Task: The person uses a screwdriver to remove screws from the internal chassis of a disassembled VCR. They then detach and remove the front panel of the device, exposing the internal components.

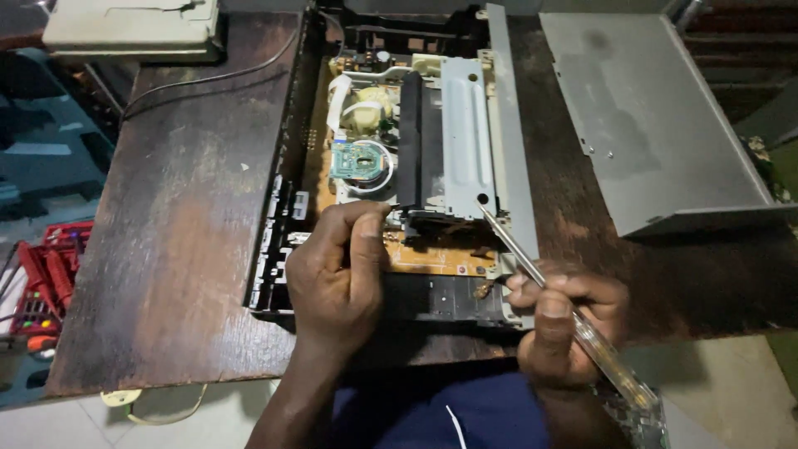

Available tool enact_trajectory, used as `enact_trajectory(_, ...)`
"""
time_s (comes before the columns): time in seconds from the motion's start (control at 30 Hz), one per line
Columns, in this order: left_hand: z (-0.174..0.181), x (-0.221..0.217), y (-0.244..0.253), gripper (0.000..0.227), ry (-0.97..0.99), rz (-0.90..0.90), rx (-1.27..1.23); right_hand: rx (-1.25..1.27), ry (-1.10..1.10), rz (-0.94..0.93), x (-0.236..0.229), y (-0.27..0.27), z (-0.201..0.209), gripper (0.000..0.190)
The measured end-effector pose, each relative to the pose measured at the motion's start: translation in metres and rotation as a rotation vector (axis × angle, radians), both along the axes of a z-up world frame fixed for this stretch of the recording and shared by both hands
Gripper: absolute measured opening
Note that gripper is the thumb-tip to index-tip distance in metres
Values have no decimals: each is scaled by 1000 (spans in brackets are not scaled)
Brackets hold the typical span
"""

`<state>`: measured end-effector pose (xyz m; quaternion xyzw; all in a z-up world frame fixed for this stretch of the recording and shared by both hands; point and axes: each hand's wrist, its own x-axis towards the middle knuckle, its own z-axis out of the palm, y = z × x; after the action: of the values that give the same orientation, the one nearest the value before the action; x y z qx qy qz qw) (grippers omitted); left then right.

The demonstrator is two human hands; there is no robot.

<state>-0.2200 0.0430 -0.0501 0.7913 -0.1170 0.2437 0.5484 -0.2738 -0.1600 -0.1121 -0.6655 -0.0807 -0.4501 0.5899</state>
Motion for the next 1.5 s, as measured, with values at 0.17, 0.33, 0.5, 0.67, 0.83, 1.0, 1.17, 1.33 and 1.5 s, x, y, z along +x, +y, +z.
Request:
enact_trajectory(0.17, 0, -1, 4, 26, 14, -22, -66, -93, 4, 14, 0, -2, 5, 21)
enact_trajectory(0.33, -4, 1, 3, 25, -47, -47, -16, -87, -26, 2, 2, -3, 3, 21)
enact_trajectory(0.5, -3, 2, 3, 27, -56, -25, 31, -102, -20, 17, 1, -3, 5, 19)
enact_trajectory(0.67, -5, 2, 3, 28, -39, 5, 71, -96, -61, 0, 4, -1, 2, 18)
enact_trajectory(0.83, -3, 0, 2, 29, -34, 10, 69, -92, -121, 18, 8, -5, -7, 18)
enact_trajectory(1.0, -4, -2, 1, 26, -41, -6, 42, -56, -90, 53, 5, -10, -15, 16)
enact_trajectory(1.17, -3, -2, 0, 22, -93, -52, -117, -129, -258, 47, 13, -10, -9, 19)
enact_trajectory(1.33, -9, -16, -4, 27, -232, 8, 109, -123, -254, 54, 9, -10, -10, 20)
enact_trajectory(1.5, -35, -58, 11, 58, -173, -103, 924, -66, -67, 100, -2, -12, -15, 23)
